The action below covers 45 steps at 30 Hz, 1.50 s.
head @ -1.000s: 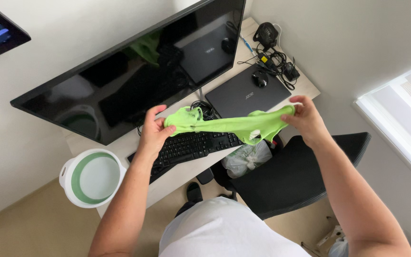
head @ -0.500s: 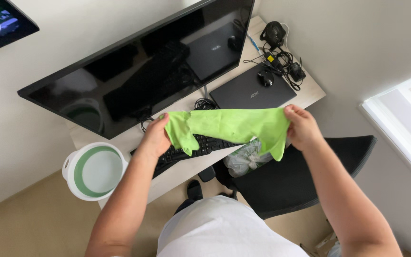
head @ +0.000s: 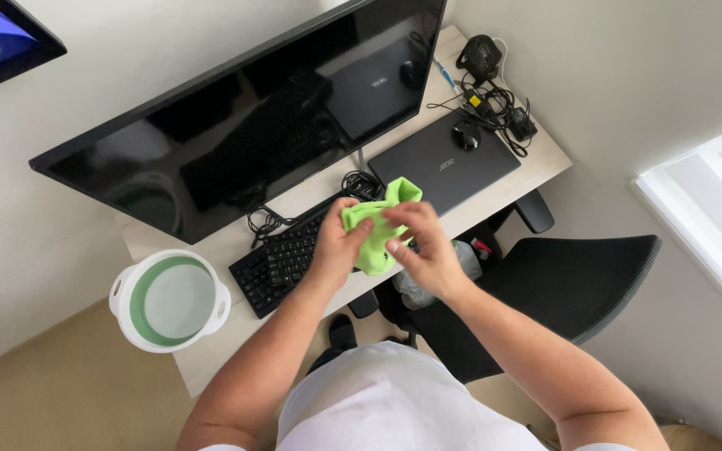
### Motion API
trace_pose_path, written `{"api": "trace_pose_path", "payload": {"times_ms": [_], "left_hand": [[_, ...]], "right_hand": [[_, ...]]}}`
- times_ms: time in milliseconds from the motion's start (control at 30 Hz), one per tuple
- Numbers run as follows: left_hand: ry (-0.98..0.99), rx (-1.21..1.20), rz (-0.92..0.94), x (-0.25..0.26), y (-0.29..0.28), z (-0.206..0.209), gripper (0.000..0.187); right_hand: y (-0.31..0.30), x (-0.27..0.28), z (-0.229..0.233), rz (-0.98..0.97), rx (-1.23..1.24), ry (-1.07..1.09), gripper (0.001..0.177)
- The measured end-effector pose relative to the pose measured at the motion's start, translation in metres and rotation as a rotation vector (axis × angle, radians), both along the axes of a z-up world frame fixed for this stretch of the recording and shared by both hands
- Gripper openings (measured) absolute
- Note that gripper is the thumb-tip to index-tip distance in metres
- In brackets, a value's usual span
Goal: The person cleans a keyboard and its cable using a cloth, wiping the keys, the back of the device, and the length of the wire.
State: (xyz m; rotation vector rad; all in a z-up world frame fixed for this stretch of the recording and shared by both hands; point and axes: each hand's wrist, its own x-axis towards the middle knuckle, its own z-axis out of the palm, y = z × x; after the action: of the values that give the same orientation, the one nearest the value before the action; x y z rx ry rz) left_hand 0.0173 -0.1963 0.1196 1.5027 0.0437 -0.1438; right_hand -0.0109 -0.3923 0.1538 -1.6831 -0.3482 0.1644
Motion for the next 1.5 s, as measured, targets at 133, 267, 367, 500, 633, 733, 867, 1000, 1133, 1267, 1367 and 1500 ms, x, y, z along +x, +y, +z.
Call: {"api": "trace_pose_path", "payload": {"times_ms": [133,267,367,500,633,733,867,1000,1133,1267,1367,1500], "left_hand": [[0.072,-0.517,-0.12,0.0,0.022,0.011,0.028],[0.185,-0.849,-0.256,-0.004,0.041,0.037,0.039],[0.168,-0.991,-0.292,0.0,0.052,0.03,0.067],[0.374,-0.621,-0.376,-0.018,0.05,-0.037,0.071],[0.328,-0.389,-0.073,-0.023,0.054,-0.079,0.055],[0.293,-0.319,0.238,-0.028,0.054,-0.082,0.054],[0.05,-0.197,0.108,-0.031,0.068,-0.065,0.064],[-0.112,0.366,-0.11,-0.042,0.097,-0.048,0.065],[-0.369,0.843,-0.112,-0.046,0.112,-0.053,0.051],[-0.448,0.919,0.15,-0.047,0.133,-0.063,0.045],[-0.205,0.555,0.487,-0.049,0.123,-0.092,0.065],[0.439,-0.163,0.402,-0.048,0.1,-0.133,0.059]], "right_hand": [[-0.019,0.025,-0.026,-0.188,0.061,0.036,0.09],[-0.024,0.032,-0.051,0.267,0.448,0.521,0.062],[-0.017,0.027,-0.047,0.129,0.765,0.67,0.038],[-0.016,0.035,-0.038,-0.062,0.671,0.665,0.02],[-0.013,0.04,-0.053,-0.174,0.56,0.659,0.014],[-0.005,0.046,-0.066,-0.363,0.303,0.723,0.027],[0.012,0.045,-0.072,-0.293,0.312,0.744,0.039],[0.02,0.037,-0.077,0.202,-0.358,0.264,0.05],[0.036,0.036,-0.077,0.192,-0.808,-0.066,0.033],[0.041,0.048,-0.077,0.139,-0.528,-0.586,0.028],[0.058,0.047,-0.077,0.294,0.045,0.204,0.018],[0.104,0.038,-0.061,0.068,-0.273,0.093,0.02]]}}
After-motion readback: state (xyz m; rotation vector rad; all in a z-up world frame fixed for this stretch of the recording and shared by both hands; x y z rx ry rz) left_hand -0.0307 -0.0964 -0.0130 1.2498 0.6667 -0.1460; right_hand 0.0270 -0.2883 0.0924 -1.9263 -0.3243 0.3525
